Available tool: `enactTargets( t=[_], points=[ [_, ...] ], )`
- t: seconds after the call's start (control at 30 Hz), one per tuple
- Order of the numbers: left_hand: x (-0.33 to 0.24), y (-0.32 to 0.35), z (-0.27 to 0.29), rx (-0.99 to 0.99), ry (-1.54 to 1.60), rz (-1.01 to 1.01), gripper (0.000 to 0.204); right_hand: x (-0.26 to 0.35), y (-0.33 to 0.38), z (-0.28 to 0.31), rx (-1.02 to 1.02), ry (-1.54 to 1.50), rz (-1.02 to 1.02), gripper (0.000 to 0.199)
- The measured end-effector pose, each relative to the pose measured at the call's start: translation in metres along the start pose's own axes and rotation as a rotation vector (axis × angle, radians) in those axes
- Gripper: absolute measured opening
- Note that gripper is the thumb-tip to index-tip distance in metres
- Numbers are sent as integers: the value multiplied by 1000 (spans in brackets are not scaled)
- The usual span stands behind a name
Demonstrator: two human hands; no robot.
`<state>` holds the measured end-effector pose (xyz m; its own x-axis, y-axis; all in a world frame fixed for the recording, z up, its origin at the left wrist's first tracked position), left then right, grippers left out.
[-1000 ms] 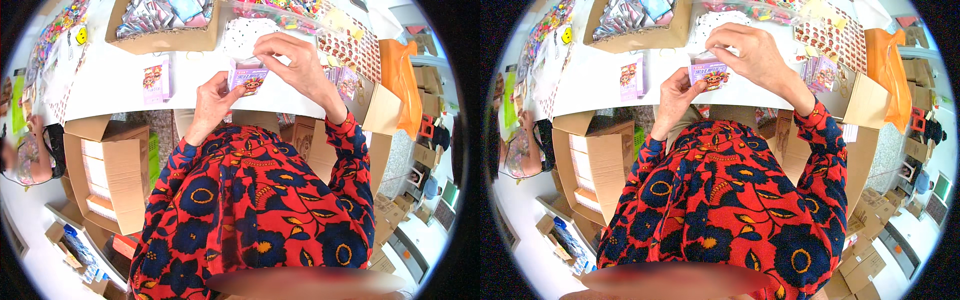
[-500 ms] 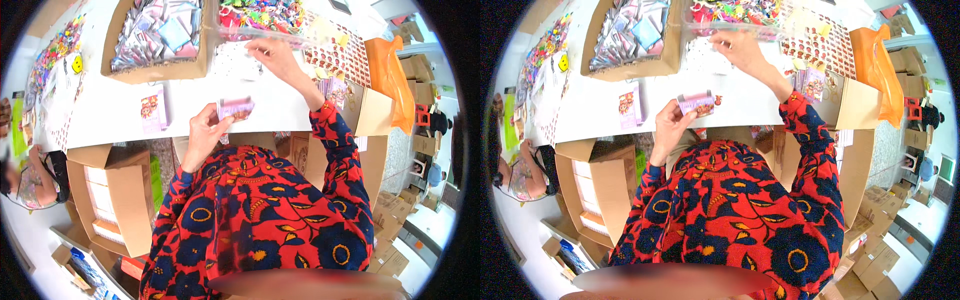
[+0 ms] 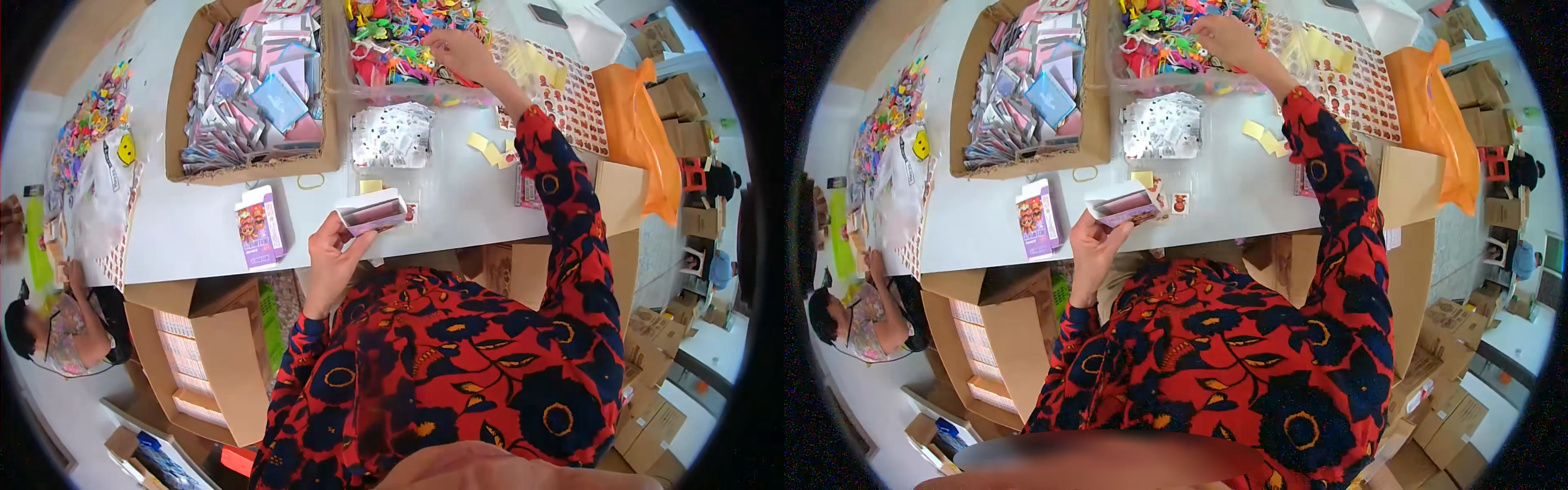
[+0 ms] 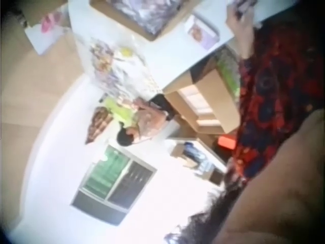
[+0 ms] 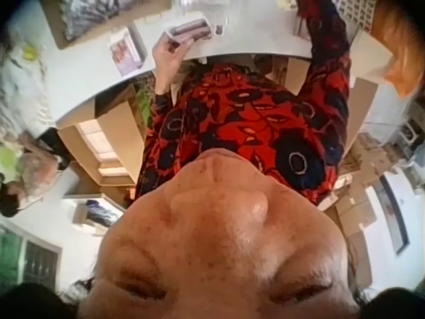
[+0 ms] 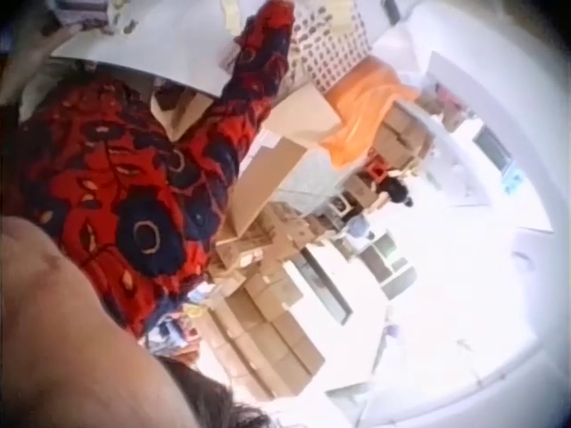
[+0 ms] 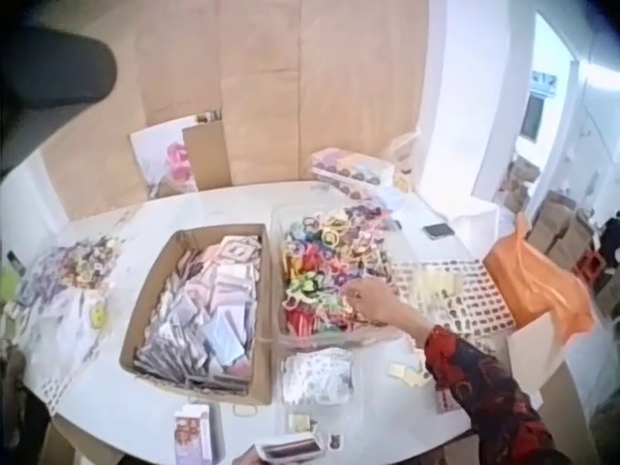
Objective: Packaging small items into individual boxes and organizing them into a larger shipping carton.
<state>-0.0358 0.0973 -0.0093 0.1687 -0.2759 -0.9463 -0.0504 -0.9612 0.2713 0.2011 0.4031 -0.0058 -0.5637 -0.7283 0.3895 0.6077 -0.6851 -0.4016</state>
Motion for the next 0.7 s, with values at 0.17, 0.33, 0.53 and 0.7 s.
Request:
enactTargets(
  t=[0.17,0.33,0.53,0.7],
  points=[
    [0,-3,9,-15,16,32,32,-21,-30,-32,181,74,37,17],
    [3,-10,10,8,44,22,33,-34,-46,-57,393,485,-159,17],
    [3,-15,12,16,43,42,30,-75,-43,-36,254,107,12,17],
    [4,-15,12,-4,17,51,29,-95,-56,-17,141,226,-136,18]
  ],
)
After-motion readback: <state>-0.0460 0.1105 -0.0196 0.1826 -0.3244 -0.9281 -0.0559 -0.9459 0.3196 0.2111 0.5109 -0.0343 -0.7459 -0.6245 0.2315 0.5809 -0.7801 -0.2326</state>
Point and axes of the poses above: each hand's wrist, its own y-axis away from the middle knuckle, its own z-axis out of the back of the hand, x = y × z, the point moved 3 cm from there along -y, towards the middle knuckle, and after that the axes turned 10 degrees about z, right-handed, at the moved point
